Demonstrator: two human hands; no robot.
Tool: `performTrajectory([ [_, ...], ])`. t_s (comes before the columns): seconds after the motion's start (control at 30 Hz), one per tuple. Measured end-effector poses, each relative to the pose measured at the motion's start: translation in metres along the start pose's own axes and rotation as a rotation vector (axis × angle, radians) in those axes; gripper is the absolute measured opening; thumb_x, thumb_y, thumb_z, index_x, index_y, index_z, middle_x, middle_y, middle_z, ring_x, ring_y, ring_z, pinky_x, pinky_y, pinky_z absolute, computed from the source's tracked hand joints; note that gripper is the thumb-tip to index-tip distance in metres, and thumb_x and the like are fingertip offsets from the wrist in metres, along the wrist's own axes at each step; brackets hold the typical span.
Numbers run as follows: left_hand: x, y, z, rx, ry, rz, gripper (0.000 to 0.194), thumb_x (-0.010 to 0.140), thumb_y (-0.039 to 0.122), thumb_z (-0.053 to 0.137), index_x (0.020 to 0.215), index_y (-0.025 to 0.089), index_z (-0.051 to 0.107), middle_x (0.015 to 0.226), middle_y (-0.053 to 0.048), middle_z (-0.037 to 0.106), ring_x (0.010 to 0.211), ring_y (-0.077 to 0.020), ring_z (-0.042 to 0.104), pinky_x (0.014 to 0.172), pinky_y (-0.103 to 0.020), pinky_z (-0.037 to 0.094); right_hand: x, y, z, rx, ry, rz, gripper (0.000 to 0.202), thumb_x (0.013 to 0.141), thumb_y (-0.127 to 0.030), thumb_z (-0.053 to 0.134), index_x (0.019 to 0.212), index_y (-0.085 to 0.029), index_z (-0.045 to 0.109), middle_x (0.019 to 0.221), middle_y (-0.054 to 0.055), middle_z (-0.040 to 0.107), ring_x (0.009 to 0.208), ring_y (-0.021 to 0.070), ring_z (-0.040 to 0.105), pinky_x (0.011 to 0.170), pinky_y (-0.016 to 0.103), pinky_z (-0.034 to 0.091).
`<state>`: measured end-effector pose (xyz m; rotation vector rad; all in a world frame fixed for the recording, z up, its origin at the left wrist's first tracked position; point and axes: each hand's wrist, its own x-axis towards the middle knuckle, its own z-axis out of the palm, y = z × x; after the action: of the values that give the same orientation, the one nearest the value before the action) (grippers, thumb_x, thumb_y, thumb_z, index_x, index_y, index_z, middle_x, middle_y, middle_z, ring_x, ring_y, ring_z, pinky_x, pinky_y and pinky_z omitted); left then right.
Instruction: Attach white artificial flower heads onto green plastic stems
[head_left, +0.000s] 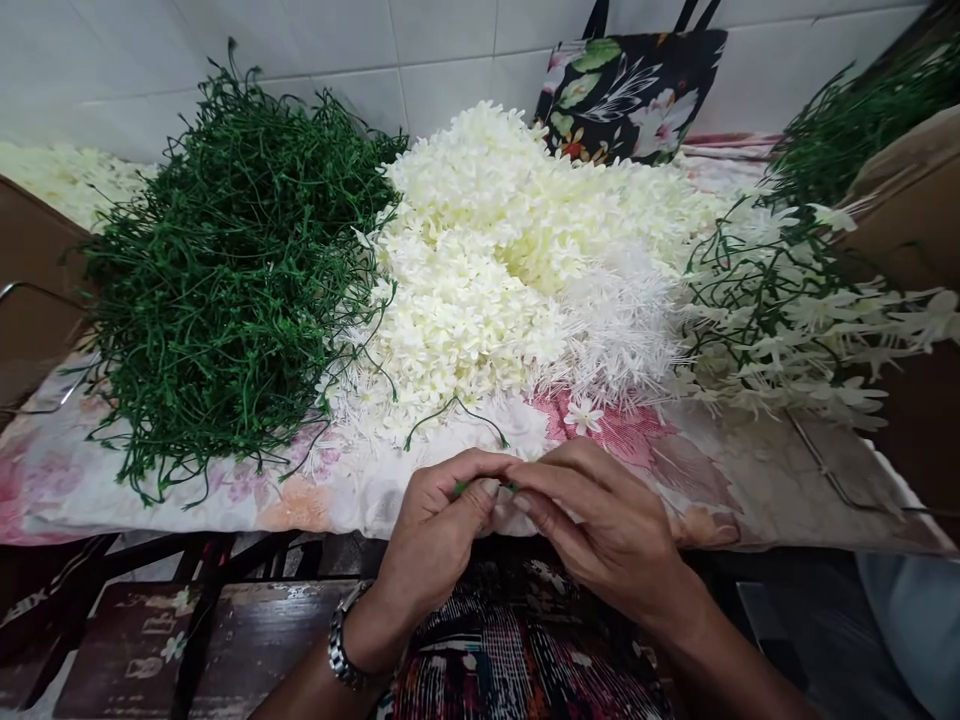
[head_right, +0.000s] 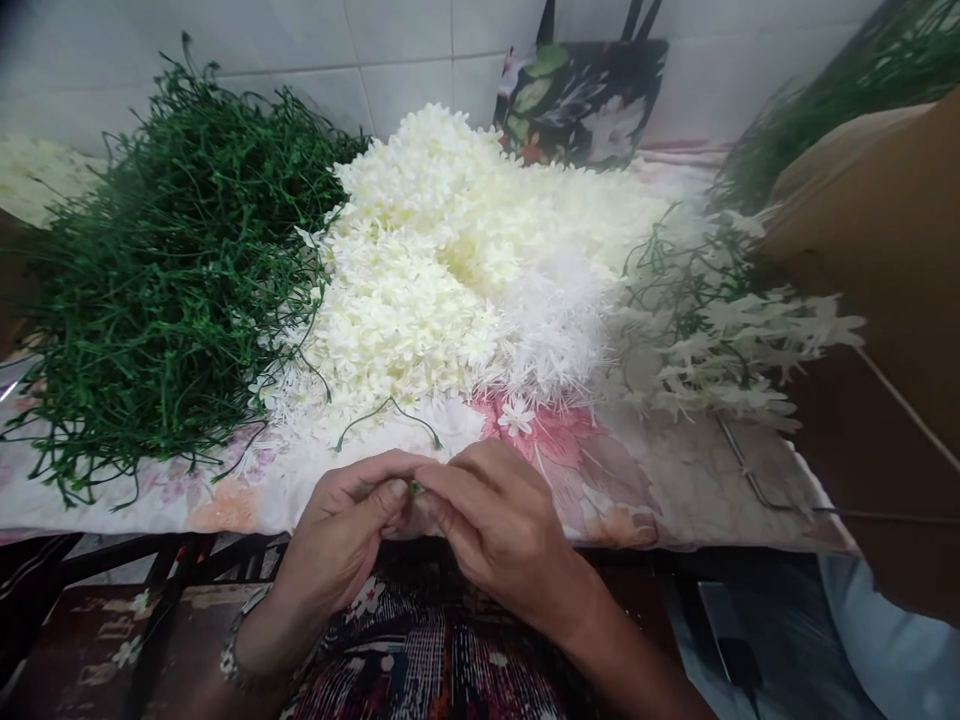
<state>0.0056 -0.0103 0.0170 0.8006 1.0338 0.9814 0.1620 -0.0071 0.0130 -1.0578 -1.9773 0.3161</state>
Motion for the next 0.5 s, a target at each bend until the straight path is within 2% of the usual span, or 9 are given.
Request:
performTrajectory([
  [0.1, -0.002, -0.001, -0.01, 0.1, 0.117, 0.082, 0.012, 0.076, 0.02, 0.061, 0.073, 0.017, 0.072, 0.067, 0.0, 0.061, 0.048, -0.0057, 0.037, 0.045, -0.019, 0.03, -0.002, 0.01, -0.011, -0.123, -0.002, 0.062, 0.012, 0.083, -0.01, 0.054, 0.089, -0.017, 0.062, 0.076, 0.004, 0.061, 0.07, 0.0141, 0.057, 0.062, 0.026, 0.046],
  [0.17, -0.001, -0.002, -0.015, 0.177, 0.181, 0.103, 0.012, 0.078, 0.022, 0.059, 0.074, 0.017, 0.07, 0.066, 0.0, 0.061, 0.05, -0.0067, 0.038, 0.047, -0.02, 0.031, -0.003, 0.015, -0.014, -0.184, -0.08, 0.048, 0.011, 0.084, -0.012, 0.052, 0.088, -0.018, 0.061, 0.077, 0.004, 0.061, 0.072, 0.0154, 0.056, 0.065, 0.029, 0.044],
  [0.27, 0.003, -0.005, -0.017, 0.265, 0.19, 0.138, 0.012, 0.079, 0.022, 0.058, 0.076, 0.018, 0.069, 0.068, 0.0, 0.061, 0.055, -0.0088, 0.045, 0.05, -0.02, 0.034, -0.004, 0.016, -0.01, -0.286, -0.245, -0.001, 0.011, 0.085, -0.016, 0.052, 0.089, -0.017, 0.061, 0.077, 0.006, 0.061, 0.073, 0.0186, 0.053, 0.067, 0.033, 0.041],
  [0.33, 0.006, -0.005, -0.016, 0.29, 0.175, 0.166, 0.011, 0.08, 0.021, 0.058, 0.075, 0.018, 0.068, 0.069, -0.001, 0.062, 0.062, -0.0103, 0.05, 0.053, -0.02, 0.036, -0.006, 0.015, -0.005, -0.364, -0.292, -0.014, 0.011, 0.085, -0.015, 0.051, 0.087, -0.016, 0.062, 0.074, 0.006, 0.061, 0.072, 0.0194, 0.051, 0.066, 0.034, 0.038],
  [0.43, 0.008, -0.004, -0.012, 0.286, 0.169, 0.165, 0.009, 0.078, 0.02, 0.06, 0.074, 0.018, 0.067, 0.07, -0.001, 0.062, 0.067, -0.0108, 0.053, 0.054, -0.018, 0.037, -0.006, 0.014, -0.002, -0.392, -0.243, -0.04, 0.014, 0.085, -0.01, 0.05, 0.082, -0.016, 0.062, 0.071, 0.005, 0.06, 0.069, 0.0181, 0.049, 0.064, 0.033, 0.036],
  [0.5, 0.008, -0.002, -0.009, 0.262, 0.163, 0.112, 0.006, 0.077, 0.022, 0.062, 0.076, 0.017, 0.067, 0.07, -0.001, 0.061, 0.065, -0.0096, 0.052, 0.052, -0.017, 0.036, -0.004, 0.013, -0.004, -0.344, -0.166, -0.073, 0.014, 0.084, -0.007, 0.051, 0.081, -0.016, 0.062, 0.072, 0.005, 0.06, 0.069, 0.0169, 0.049, 0.064, 0.032, 0.037],
])
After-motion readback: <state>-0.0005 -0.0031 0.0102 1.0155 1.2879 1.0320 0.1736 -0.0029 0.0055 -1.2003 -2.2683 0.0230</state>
